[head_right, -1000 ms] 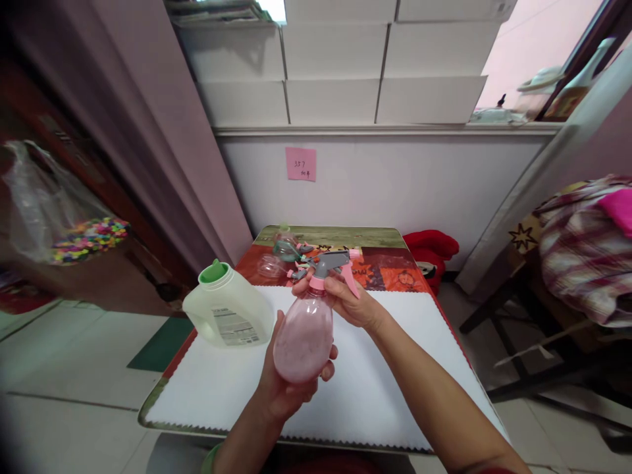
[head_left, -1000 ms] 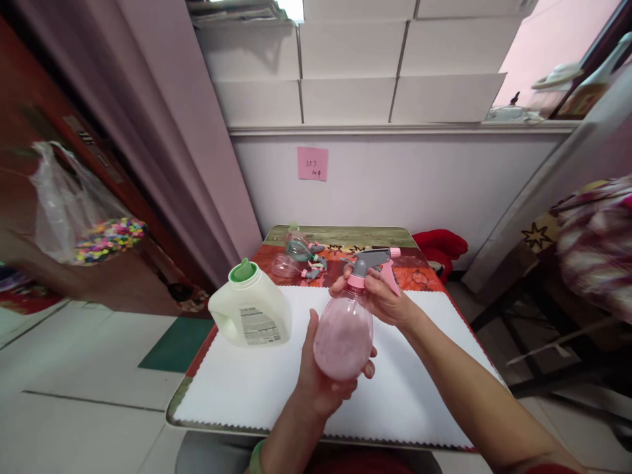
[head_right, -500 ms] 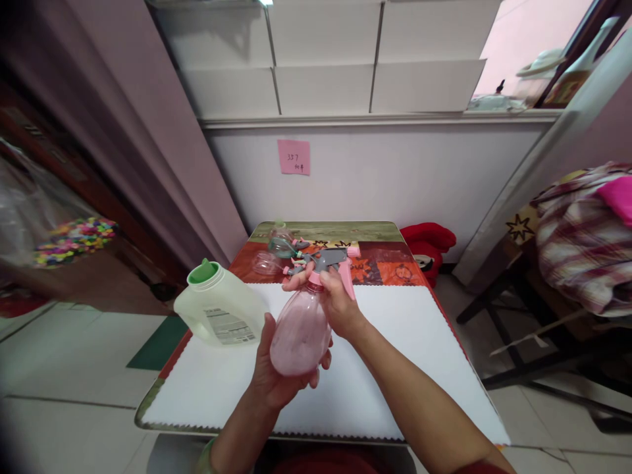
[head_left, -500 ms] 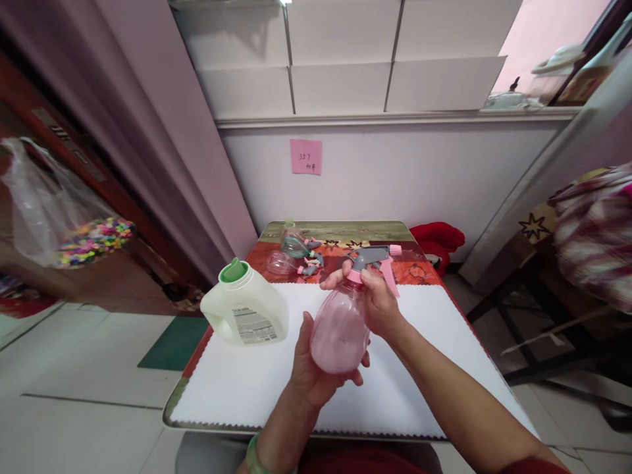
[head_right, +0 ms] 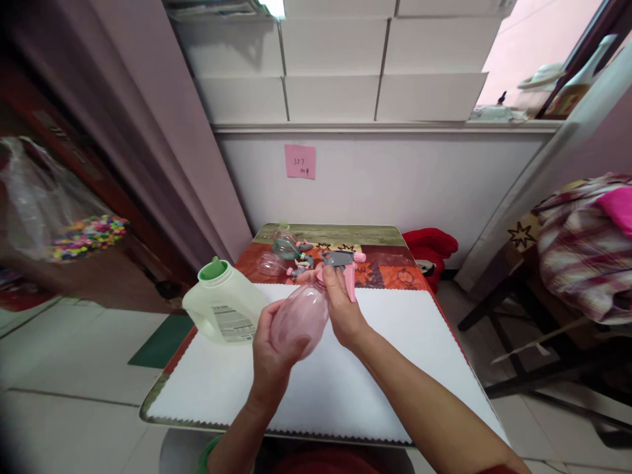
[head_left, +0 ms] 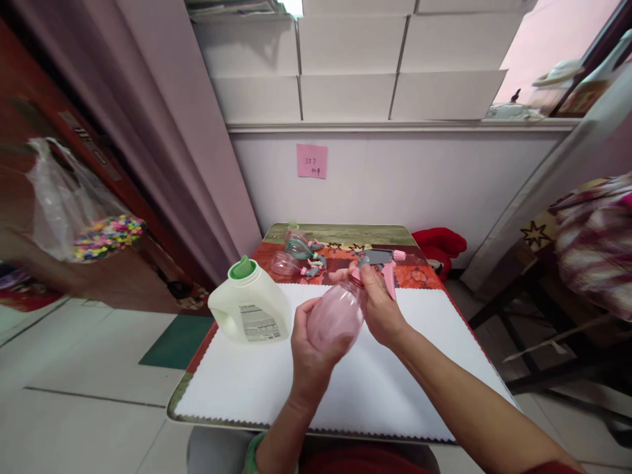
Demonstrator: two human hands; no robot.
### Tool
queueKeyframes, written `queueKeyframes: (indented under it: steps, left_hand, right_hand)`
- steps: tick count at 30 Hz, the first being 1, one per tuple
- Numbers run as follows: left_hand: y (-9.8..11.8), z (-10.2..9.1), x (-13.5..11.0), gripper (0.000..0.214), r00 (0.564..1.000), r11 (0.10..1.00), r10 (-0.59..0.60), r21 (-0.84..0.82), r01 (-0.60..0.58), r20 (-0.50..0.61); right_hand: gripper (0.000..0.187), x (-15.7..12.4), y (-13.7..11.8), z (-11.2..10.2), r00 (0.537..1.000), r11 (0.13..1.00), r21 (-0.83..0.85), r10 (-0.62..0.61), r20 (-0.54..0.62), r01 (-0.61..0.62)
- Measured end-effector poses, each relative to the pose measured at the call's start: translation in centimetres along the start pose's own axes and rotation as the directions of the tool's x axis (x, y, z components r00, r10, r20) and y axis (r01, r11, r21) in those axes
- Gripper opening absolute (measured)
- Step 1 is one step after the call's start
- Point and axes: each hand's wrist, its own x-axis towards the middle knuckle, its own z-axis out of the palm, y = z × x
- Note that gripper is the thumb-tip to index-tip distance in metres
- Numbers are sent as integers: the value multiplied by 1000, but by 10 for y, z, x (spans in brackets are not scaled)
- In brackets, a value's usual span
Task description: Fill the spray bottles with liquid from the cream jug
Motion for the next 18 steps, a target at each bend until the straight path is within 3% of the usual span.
queueKeyframes:
  steps: [1, 3, 5, 6, 8, 10, 11, 12, 13, 15, 17, 18]
  left_hand:
    - [-1, 0, -1, 78, 990, 987, 119, 118, -110, -70]
    - [-5, 2, -2, 90, 930, 915, 336, 287, -284, -152]
    - [-8, 5, -6, 99, 866, 861, 469, 309, -405, -172]
    - [-8, 8, -8, 101, 858, 862, 485, 260, -436, -169]
    - [-4, 14, -13, 100, 898, 914, 405, 64, -400, -173]
    - [4, 19, -14, 89, 970, 957, 154, -214, -194, -190]
    - [9, 20, -13, 84, 985, 937, -21, -346, -41, -172]
    - [13, 20, -11, 81, 974, 880, -197, -458, 125, -112]
    - [16, 19, -7, 80, 937, 793, -350, -534, 295, -2]
    - [18, 13, 1, 86, 786, 595, -533, -522, 611, 312]
    - [15, 6, 8, 90, 610, 475, -575, -384, 791, 546]
    - [12, 4, 11, 91, 554, 457, -574, -325, 828, 603]
  right_hand:
    - [44, -1, 1, 3, 999, 1000, 8, -9, -42, 9]
    - [43, -2, 3, 11, 993, 999, 36, -21, -112, 25]
    - [41, -2, 4, 16, 990, 997, 63, -40, -134, 49]
    - [40, -1, 3, 18, 991, 995, 72, -53, -123, 63]
    - [38, 1, 0, 20, 994, 993, 79, -87, -73, 92]
    - [38, 4, -4, 17, 993, 991, 64, -115, -12, 116]
    - [39, 5, -6, 15, 991, 991, 47, -130, 24, 129]
    - [41, 5, -7, 12, 987, 989, 19, -146, 69, 145]
    - [43, 6, -8, 9, 979, 987, -17, -159, 125, 163]
    - [47, 7, -9, 2, 955, 976, -93, -170, 242, 198]
    - [48, 8, -9, -4, 936, 966, -139, -166, 311, 217]
    - [48, 8, -8, -6, 933, 964, -150, -164, 320, 221]
